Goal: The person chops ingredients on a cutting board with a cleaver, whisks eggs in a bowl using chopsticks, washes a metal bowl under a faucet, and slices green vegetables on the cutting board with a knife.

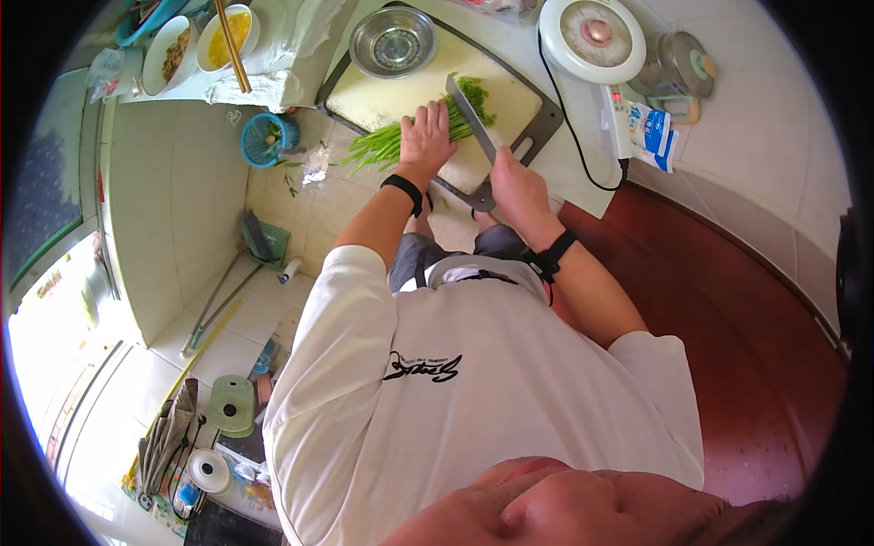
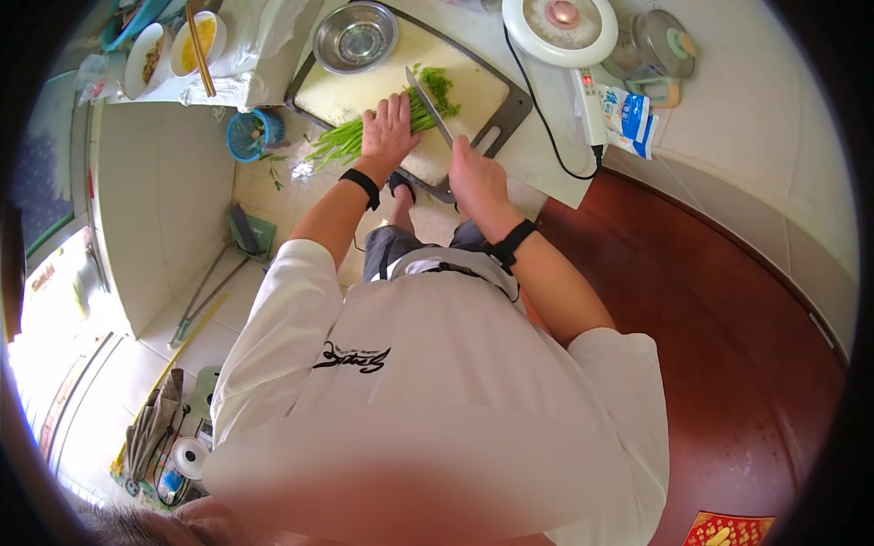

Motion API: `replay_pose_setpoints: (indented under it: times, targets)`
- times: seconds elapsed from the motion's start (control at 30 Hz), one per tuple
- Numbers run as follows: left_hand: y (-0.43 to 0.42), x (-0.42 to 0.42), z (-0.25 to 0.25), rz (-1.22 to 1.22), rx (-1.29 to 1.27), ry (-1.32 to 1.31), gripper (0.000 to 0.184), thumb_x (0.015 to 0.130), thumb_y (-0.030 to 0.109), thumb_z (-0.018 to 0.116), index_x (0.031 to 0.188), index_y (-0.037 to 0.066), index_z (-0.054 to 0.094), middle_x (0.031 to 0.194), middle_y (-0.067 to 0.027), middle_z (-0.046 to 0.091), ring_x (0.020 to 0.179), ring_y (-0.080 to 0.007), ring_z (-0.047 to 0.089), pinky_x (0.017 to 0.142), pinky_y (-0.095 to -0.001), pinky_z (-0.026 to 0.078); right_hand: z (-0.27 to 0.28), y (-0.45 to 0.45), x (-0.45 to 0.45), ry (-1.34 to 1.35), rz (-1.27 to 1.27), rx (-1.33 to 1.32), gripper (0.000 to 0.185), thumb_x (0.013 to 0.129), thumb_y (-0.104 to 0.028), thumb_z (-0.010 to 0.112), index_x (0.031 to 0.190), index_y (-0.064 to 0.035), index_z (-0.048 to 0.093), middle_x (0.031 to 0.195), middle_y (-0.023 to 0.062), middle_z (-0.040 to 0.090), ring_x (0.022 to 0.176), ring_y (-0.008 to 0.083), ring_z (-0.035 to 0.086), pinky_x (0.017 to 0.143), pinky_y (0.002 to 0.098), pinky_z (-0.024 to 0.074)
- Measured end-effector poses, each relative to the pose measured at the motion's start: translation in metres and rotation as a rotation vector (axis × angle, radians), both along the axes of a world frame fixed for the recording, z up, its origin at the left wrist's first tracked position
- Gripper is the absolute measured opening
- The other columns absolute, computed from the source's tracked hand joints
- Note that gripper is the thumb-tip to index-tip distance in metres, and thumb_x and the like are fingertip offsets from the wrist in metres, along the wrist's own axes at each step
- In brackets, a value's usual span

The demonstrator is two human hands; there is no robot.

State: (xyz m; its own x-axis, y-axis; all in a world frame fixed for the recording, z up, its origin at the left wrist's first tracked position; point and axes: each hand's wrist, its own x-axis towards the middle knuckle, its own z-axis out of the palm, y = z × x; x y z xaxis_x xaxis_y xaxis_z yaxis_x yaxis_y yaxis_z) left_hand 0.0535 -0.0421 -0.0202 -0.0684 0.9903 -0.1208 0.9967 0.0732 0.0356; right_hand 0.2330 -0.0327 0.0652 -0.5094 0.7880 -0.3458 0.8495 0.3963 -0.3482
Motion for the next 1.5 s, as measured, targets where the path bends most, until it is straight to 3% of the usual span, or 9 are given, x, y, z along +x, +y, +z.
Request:
replay_pose_setpoints:
  times: [0.2, 0.27, 0.4, 0.53, 0.8, 1.0, 1.2, 1.5]
  targets:
    - [0.0, 0.0, -0.006, -0.005, 0.031, 0.02, 0.081, 0.068, 0.042, 0.068, 0.133, 0.003, 0.04, 0.117, -0.0052, 0.048, 0.104, -0.0203, 0.047, 0.08, -0.0407, 0.042, -0.03, -0.001, -0.01, 0.005, -0.037, 0.037, 0.016, 0.088, -0.012, 0.043, 0.098, 0.0004, 0.047, 0.072, 0.0197, 0.064, 0.066, 0.0394, 0.064, 0.057, 0.0506, 0.0495]
    - [0.0, 0.0, -0.005, -0.003, 0.008, 0.017, 0.081, 0.068, 0.042, 0.069, 0.133, 0.003, 0.04, 0.118, -0.0052, 0.047, 0.105, -0.0204, 0.047, 0.081, -0.0409, 0.042, -0.034, 0.0, -0.013, 0.01, 0.002, 0.037, 0.019, 0.087, -0.009, 0.044, 0.102, 0.0024, 0.047, 0.079, 0.0202, 0.065, 0.072, 0.036, 0.066, 0.061, 0.0461, 0.052]
    - [0.001, 0.001, -0.004, 0.011, 0.003, 0.041, 0.081, 0.069, 0.043, 0.069, 0.134, 0.004, 0.039, 0.119, -0.0053, 0.046, 0.108, -0.0209, 0.046, 0.084, -0.0418, 0.042, -0.044, 0.003, -0.014, -0.042, 0.005, 0.004, 0.017, 0.087, -0.009, 0.044, 0.1, 0.0022, 0.046, 0.08, 0.0204, 0.065, 0.071, 0.0364, 0.066, 0.061, 0.0469, 0.0519]
    - [0.002, 0.001, -0.001, 0.01, -0.052, 0.029, 0.081, 0.071, 0.043, 0.068, 0.134, 0.004, 0.038, 0.122, -0.0057, 0.045, 0.109, -0.0214, 0.047, 0.085, -0.0425, 0.042, -0.057, 0.002, -0.013, 0.091, -0.004, 0.058, 0.017, 0.086, -0.009, 0.044, 0.099, 0.002, 0.046, 0.078, 0.0213, 0.064, 0.07, 0.0372, 0.065, 0.06, 0.048, 0.0514]
    - [0.001, 0.004, -0.002, -0.003, -0.006, 0.088, 0.075, 0.075, 0.043, 0.066, 0.133, 0.004, 0.037, 0.118, -0.0066, 0.048, 0.108, -0.0223, 0.048, 0.084, -0.0423, 0.043, -0.054, 0.004, -0.013, 0.178, -0.003, 0.077, 0.016, 0.086, -0.008, 0.045, 0.098, 0.0013, 0.047, 0.071, 0.0195, 0.064, 0.069, 0.0368, 0.065, 0.058, 0.0478, 0.0504]
    - [0.001, 0.007, 0.0, 0.014, -0.008, 0.134, 0.077, 0.073, 0.045, 0.067, 0.132, 0.005, 0.039, 0.116, -0.0057, 0.048, 0.105, -0.0215, 0.049, 0.083, -0.0425, 0.043, -0.035, 0.006, -0.008, 0.162, -0.053, -0.054, 0.016, 0.089, -0.011, 0.042, 0.098, 0.0, 0.048, 0.077, 0.0224, 0.064, 0.072, 0.0384, 0.065, 0.063, 0.0497, 0.0498]
    - [-0.001, 0.006, -0.002, 0.001, 0.008, 0.111, 0.075, 0.074, 0.041, 0.066, 0.133, 0.004, 0.037, 0.12, -0.0078, 0.048, 0.108, -0.0238, 0.049, 0.084, -0.0436, 0.043, -0.051, 0.01, -0.018, 0.27, -0.063, 0.055, 0.014, 0.087, -0.011, 0.043, 0.096, -0.0016, 0.049, 0.076, 0.0206, 0.065, 0.069, 0.0379, 0.065, 0.061, 0.0488, 0.0506]
    - [0.007, 0.003, -0.007, 0.057, 0.063, 0.043, 0.076, 0.073, 0.042, 0.067, 0.132, 0.004, 0.039, 0.116, -0.0067, 0.049, 0.106, -0.0226, 0.049, 0.082, -0.0423, 0.043, -0.024, 0.023, 0.005, 0.172, -0.107, -0.025, 0.019, 0.088, -0.015, 0.043, 0.098, 0.0009, 0.048, 0.075, 0.0214, 0.064, 0.068, 0.0393, 0.064, 0.06, 0.051, 0.0489]
